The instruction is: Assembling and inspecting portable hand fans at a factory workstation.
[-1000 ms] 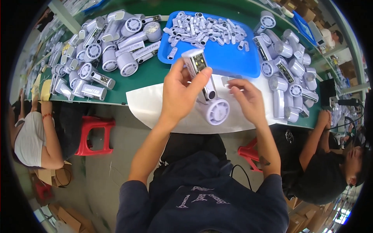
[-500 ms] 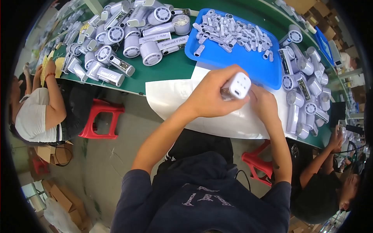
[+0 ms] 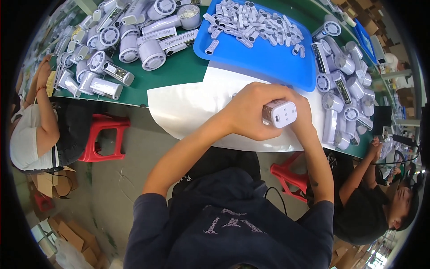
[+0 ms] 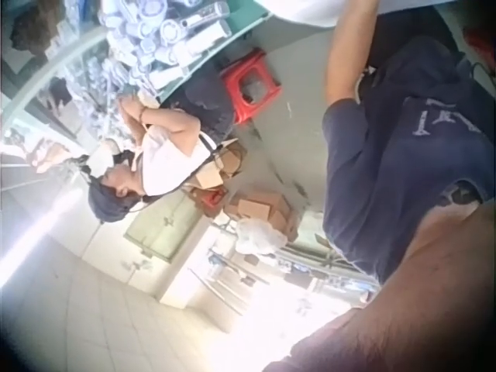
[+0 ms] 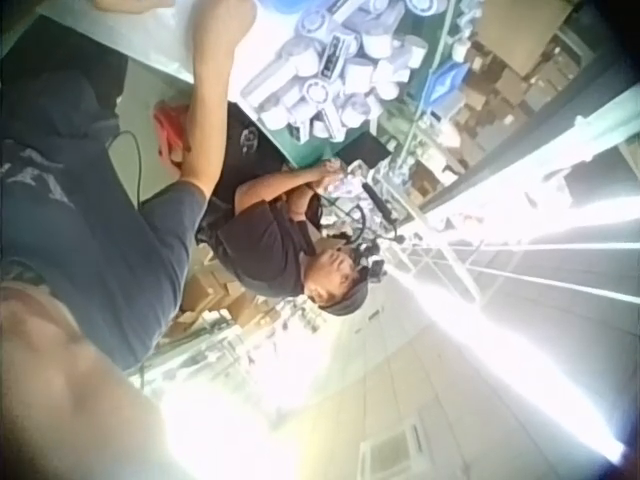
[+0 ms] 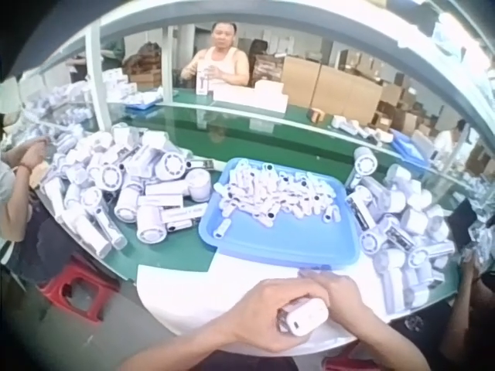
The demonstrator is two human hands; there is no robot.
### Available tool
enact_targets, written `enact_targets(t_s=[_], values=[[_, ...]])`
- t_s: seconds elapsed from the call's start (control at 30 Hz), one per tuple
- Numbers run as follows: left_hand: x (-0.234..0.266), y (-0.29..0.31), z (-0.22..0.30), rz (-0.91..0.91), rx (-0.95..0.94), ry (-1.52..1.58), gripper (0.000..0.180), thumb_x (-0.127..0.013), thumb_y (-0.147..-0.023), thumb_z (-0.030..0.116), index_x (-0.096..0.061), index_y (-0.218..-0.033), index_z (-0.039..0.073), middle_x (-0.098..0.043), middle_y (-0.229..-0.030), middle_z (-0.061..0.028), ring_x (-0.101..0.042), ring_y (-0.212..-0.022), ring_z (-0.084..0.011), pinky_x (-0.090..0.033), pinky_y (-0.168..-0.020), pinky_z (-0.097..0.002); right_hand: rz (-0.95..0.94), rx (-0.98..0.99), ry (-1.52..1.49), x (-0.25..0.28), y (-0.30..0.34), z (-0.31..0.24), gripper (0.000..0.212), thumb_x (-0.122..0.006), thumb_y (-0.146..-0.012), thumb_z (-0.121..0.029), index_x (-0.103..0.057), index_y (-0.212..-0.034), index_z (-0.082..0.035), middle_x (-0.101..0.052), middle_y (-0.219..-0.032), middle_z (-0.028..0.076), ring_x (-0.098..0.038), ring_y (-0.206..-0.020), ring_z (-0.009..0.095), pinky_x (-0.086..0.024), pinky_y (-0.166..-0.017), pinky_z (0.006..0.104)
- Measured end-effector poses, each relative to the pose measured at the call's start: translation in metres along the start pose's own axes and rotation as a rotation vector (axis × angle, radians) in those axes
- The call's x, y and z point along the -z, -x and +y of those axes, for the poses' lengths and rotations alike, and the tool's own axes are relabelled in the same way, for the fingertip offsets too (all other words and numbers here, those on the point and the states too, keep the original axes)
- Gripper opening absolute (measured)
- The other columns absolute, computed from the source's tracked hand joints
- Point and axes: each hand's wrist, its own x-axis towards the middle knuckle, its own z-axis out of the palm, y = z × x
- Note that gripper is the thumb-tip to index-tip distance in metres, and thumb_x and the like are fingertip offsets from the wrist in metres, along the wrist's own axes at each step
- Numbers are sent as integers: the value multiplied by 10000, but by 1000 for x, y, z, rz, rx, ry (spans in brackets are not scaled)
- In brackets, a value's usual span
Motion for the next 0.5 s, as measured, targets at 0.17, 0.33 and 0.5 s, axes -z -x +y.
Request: enact_targets(t_s=[0.17, 0.33, 0.5], values=[[-3, -4, -3, 94, -4, -29, 313, -817, -658, 110, -621, -897, 61, -660, -812, -54, -657, -712, -179, -502, -647, -247, 16, -44, -36, -2, 3, 6, 328, -644, -803, -111, -614, -1129, -101, -656, -762, 137, -656, -677, 338, -512, -568, 414], [-1, -2, -4, 103, -21, -120, 277, -816, -658, 101, -666, -888, 69, -677, -801, -53, -658, -735, -189, -503, -667, -261, -8, -65, -47, 4, 3, -2, 313, -642, -812, -109, -616, -1124, -101, -670, -812, 139, -663, -720, 331, -516, -596, 419], [1, 2, 1, 56, -42, -158, 311, -787, -624, 65, -692, -920, 87, -696, -866, -56, -645, -795, -226, -499, -736, -302, -6, -4, -63, 2, 0, -2, 312, -644, -824, -131, -621, -1134, -112, -677, -852, 142, -668, -768, 324, -518, -624, 423]])
